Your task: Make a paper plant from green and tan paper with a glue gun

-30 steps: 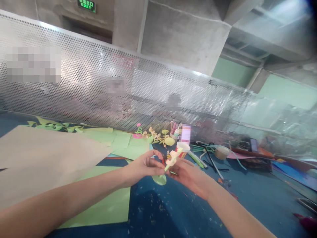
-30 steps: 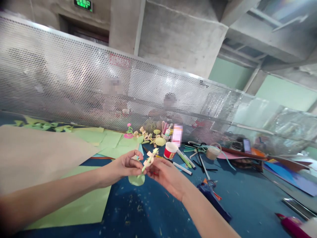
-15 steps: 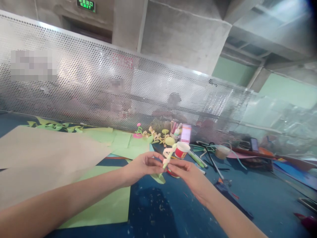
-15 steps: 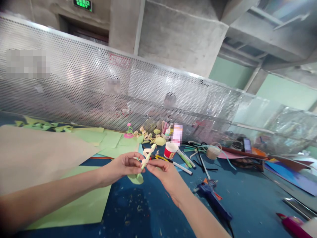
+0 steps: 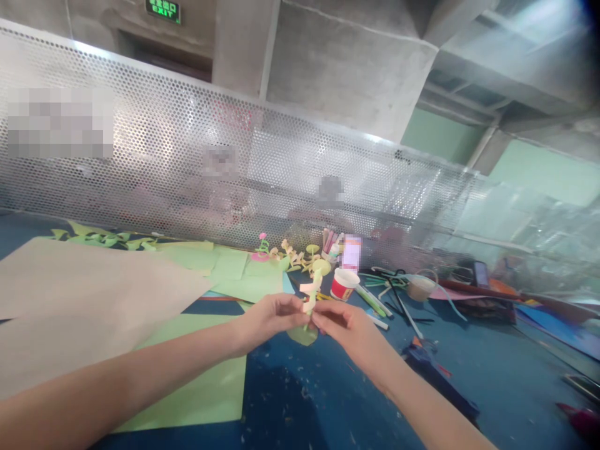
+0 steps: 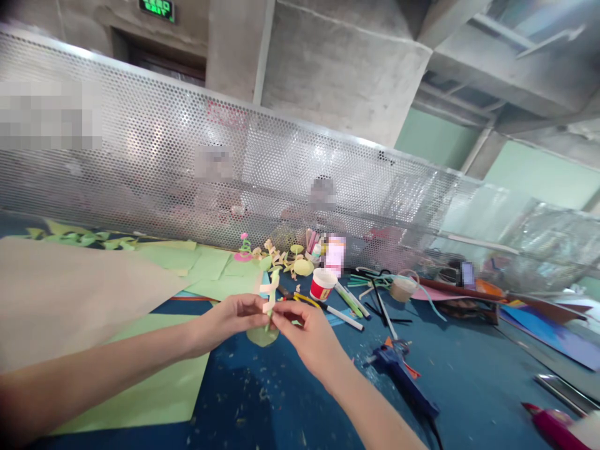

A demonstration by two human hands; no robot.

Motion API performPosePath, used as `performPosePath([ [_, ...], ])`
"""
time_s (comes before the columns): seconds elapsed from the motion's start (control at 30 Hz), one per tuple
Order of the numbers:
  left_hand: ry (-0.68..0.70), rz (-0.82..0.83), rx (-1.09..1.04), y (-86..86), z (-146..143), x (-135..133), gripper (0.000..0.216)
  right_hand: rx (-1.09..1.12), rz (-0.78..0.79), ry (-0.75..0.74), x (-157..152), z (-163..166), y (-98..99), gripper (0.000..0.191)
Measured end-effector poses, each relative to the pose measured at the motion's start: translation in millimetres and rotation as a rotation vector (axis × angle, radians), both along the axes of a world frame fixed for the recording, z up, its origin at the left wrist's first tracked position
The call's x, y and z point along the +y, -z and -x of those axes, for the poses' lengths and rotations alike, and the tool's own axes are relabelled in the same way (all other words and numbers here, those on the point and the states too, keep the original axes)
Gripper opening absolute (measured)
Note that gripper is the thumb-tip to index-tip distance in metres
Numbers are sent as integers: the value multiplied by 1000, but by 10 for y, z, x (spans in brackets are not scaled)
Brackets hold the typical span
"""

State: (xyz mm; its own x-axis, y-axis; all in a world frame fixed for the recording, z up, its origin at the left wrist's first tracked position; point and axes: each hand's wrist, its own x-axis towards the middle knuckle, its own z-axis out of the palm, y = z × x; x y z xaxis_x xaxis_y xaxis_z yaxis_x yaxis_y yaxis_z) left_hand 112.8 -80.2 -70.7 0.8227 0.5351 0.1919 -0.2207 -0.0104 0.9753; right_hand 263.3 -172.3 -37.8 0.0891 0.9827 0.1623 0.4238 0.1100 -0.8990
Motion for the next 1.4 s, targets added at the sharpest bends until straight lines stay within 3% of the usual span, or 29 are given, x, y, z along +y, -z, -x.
performPosePath([
  [0.13,-17,-9,14,-14,3,-3,23,30,-23,-73,19,-4,-3,16],
  [0.43,-25,33,-2,3,7,40,22,167,-27,20,102,-86,121,24],
  [0.7,-28,10,-18,-3,5,28,20,106,-58,58,79,-50,59,23],
  [0.93,-29,45,-16,3,2,71,37,80,-110,26,89,-42,47,21],
  [1.4,1,-13,3,-66,27,58,25,88,-90,-10,35,-26,-18,21],
])
